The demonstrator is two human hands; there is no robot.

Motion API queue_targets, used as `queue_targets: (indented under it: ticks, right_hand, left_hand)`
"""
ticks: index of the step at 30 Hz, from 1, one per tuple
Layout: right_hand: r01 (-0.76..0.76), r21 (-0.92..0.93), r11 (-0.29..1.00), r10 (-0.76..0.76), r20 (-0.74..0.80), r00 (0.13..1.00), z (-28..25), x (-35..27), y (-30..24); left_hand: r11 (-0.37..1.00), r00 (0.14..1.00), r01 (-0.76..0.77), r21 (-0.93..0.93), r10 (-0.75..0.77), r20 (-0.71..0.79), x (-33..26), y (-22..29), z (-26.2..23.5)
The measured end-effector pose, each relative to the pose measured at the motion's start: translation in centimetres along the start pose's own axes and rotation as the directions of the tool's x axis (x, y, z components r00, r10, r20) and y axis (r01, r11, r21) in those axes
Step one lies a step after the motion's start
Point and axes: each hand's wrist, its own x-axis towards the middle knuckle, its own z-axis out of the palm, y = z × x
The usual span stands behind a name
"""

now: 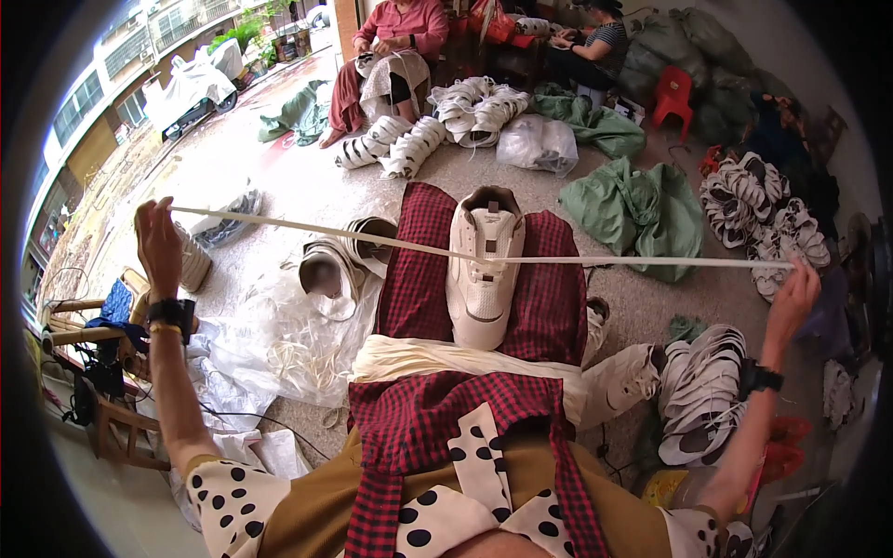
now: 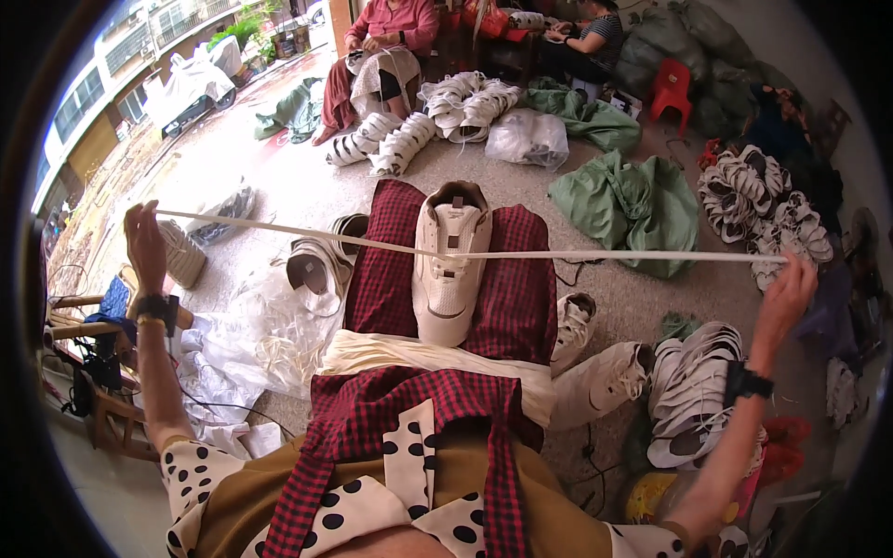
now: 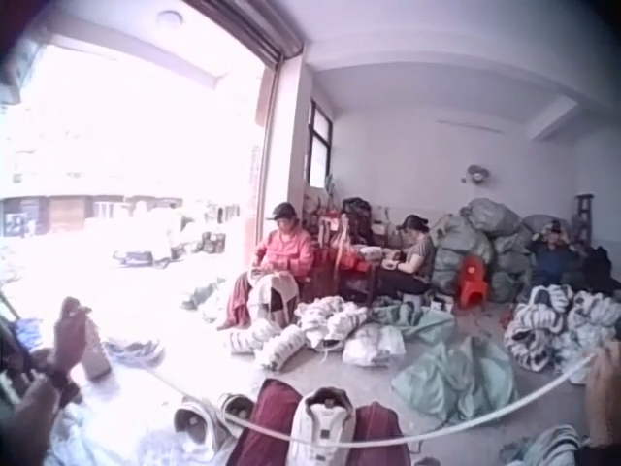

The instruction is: Threading and lacing white sneakers in a factory workshop environment.

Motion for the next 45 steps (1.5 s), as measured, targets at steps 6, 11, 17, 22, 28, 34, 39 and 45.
queue_targets:
  ticks: [6, 11, 17, 22, 28, 34, 39, 45]
  right_hand:
    - [-0.5, 0.726, 0.473, 0.443, 0.295, 0.847, 4.6, -7.5, -14.2]
    - [-0.644, 0.756, -0.114, 0.044, 0.651, 0.757, 2.9, -3.5, -30.8]
    - [-0.682, 0.728, 0.071, -0.258, 0.673, 0.693, 2.0, -1.4, -36.6]
    - [-0.62, 0.781, 0.073, -0.187, 0.622, 0.761, 2.5, -1.8, -37.1]
    - [-0.61, 0.785, 0.109, -0.193, 0.619, 0.761, 1.6, -1.5, -37.1]
    - [-0.374, 0.897, 0.234, -0.295, 0.432, 0.852, 2.3, 0.0, -38.6]
    - [-0.702, 0.698, 0.144, -0.472, 0.672, 0.571, 2.5, 1.2, -36.7]
    - [-0.732, 0.661, 0.163, -0.505, 0.694, 0.514, 2.4, 1.2, -36.6]
  left_hand:
    - [0.851, 0.886, 0.461, -0.251, -0.456, 0.08, -0.6, 12.4, 2.0]
    - [0.411, 0.906, 0.421, -0.809, -0.239, 0.35, 1.2, 26.6, 5.1]
    - [-0.079, 0.713, 0.699, -0.711, 0.144, 0.686, -0.5, 35.5, 5.9]
    - [0.03, 0.729, 0.667, -0.744, 0.177, 0.661, -2.3, 36.7, 6.0]
    - [-0.108, 0.586, 0.81, -0.577, 0.192, 0.787, -1.8, 36.3, 4.7]
    - [-0.18, 0.591, 0.806, -0.564, 0.185, 0.785, -0.6, 36.4, 4.6]
    - [-0.108, 0.559, 0.829, -0.549, 0.211, 0.802, -0.2, 36.0, 4.3]
    - [0.081, 0.654, 0.738, -0.669, 0.157, 0.74, 0.3, 37.0, 4.6]
